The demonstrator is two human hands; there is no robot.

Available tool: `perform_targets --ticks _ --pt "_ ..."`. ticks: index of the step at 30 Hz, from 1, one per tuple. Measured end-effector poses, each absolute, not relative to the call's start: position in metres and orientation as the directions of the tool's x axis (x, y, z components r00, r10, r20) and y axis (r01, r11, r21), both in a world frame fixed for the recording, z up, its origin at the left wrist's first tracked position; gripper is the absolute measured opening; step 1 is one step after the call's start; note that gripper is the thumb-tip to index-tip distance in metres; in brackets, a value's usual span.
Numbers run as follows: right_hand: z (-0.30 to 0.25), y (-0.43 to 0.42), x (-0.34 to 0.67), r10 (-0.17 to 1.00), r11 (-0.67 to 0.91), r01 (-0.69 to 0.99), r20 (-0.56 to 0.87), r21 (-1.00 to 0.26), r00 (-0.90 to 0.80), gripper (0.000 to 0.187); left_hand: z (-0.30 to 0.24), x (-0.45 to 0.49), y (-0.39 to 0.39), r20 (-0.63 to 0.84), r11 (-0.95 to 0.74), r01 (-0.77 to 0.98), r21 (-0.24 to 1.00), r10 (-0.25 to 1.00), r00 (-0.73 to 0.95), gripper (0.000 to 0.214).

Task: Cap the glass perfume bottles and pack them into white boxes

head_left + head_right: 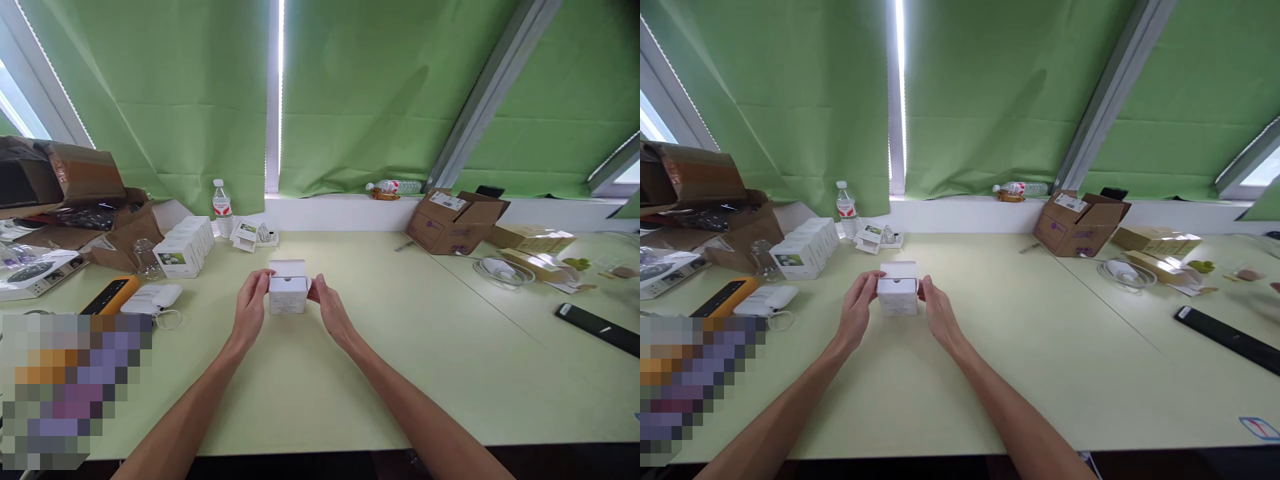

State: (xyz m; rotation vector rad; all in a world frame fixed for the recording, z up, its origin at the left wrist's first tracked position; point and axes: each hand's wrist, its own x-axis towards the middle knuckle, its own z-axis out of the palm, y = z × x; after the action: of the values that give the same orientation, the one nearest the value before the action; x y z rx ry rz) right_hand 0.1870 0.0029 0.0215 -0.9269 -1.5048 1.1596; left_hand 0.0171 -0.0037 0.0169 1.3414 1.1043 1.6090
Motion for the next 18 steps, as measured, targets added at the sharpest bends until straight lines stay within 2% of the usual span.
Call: perform_targets --ticks 7,12,18 --pt "0.0167 0.0074 0.1865 0.953 0.23 0.026 0.219 -0.973 -0.21 0.058 0.0152 0.0176 -0.0017 0.354 -0.362 -0.019 0.932 0.921 -0.163 0.029" --pt "0.0137 0.0085 0.1871 0.962 0.223 0.077 0.207 -0.972 -0.18 0.056 0.0163 0.0181 -0.0025 0.37 -0.376 -0.02 0.926 0.918 -0.146 0.027" --pt "0.0132 0.0078 0.187 0.963 0.214 0.059 0.201 -0.975 -0.178 0.055 0.0187 0.0184 -0.0039 0.376 -0.379 0.003 0.925 0.917 -0.136 0.027"
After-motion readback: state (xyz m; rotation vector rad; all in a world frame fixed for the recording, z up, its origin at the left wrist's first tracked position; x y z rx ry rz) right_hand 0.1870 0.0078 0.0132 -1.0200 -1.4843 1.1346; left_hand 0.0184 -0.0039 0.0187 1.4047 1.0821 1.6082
